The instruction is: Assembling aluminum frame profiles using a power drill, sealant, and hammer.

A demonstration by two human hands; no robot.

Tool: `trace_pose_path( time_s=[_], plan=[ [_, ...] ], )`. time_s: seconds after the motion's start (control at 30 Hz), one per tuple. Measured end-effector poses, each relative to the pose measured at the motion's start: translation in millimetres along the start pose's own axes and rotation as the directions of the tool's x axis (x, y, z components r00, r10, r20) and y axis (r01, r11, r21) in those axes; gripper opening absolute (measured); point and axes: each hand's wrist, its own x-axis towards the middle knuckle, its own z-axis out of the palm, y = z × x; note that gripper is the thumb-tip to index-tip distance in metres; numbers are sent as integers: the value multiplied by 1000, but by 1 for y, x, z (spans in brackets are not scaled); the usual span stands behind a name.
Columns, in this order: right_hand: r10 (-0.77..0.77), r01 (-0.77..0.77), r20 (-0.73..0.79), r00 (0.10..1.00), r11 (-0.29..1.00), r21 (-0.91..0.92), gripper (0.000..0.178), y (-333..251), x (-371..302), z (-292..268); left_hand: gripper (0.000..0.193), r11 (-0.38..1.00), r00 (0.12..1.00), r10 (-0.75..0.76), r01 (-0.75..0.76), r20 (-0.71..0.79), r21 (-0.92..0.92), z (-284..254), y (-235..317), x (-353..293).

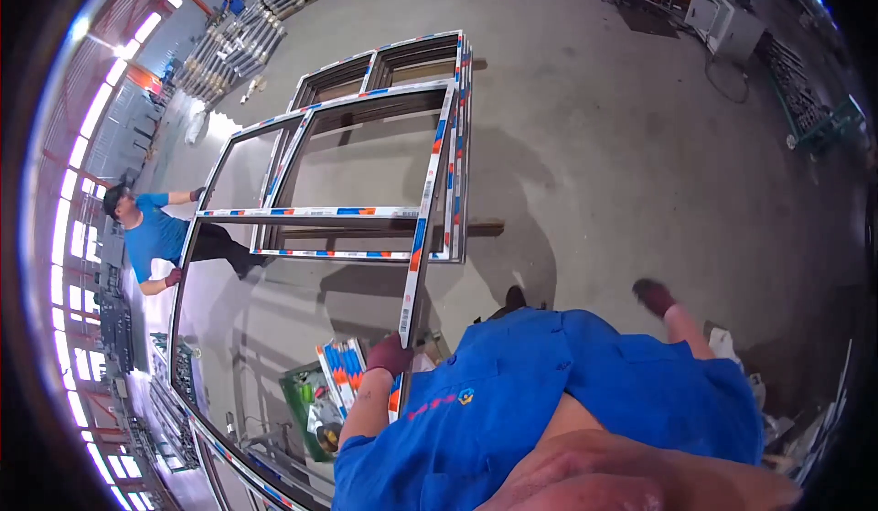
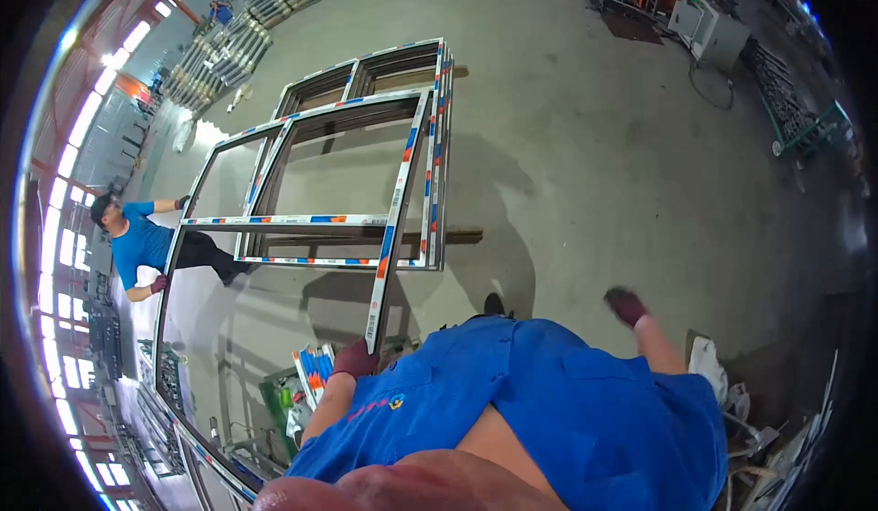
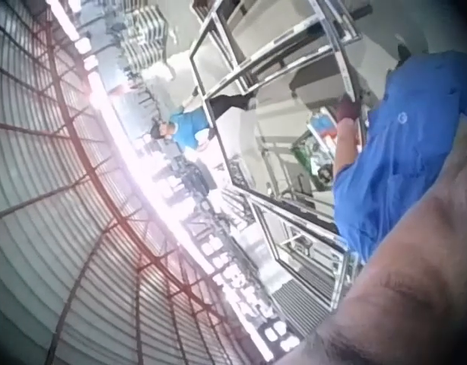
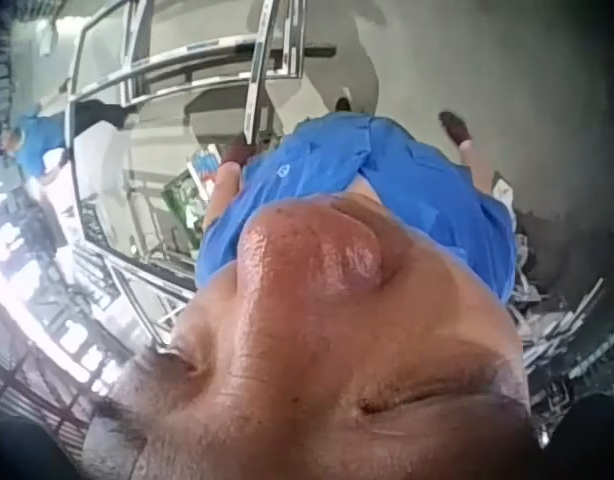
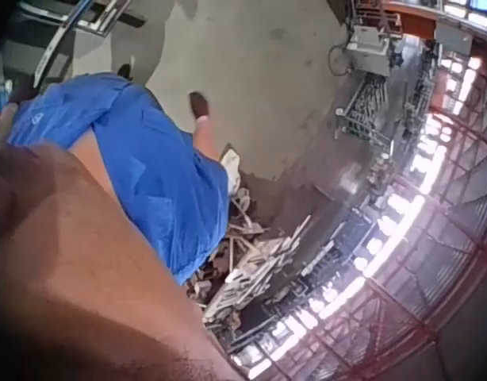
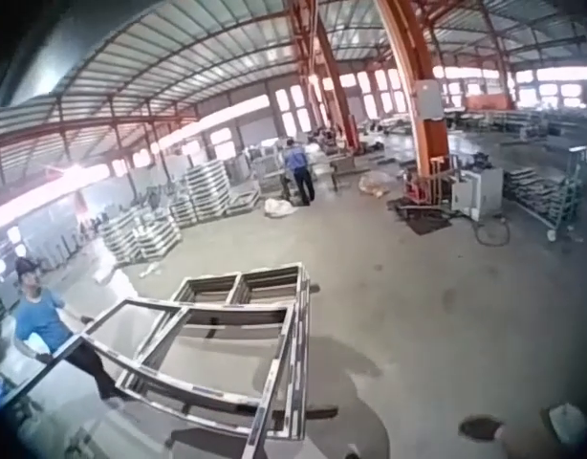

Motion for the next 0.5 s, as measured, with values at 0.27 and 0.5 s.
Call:
trace_pose_path(
  time_s=[0.27, 0.5],
  plan=[
    [-40, 64, -243, 969, 994, 90, 47, 215, -41, -47, 51, 999, 1000, 2, -4, -24, -55, -187, 123, 227],
    [83, -58, -286, 955, 994, 95, 49, 240, 94, -204, 58, 999, 999, -51, 51, -12, -2, -291, 230, 463]
  ],
)
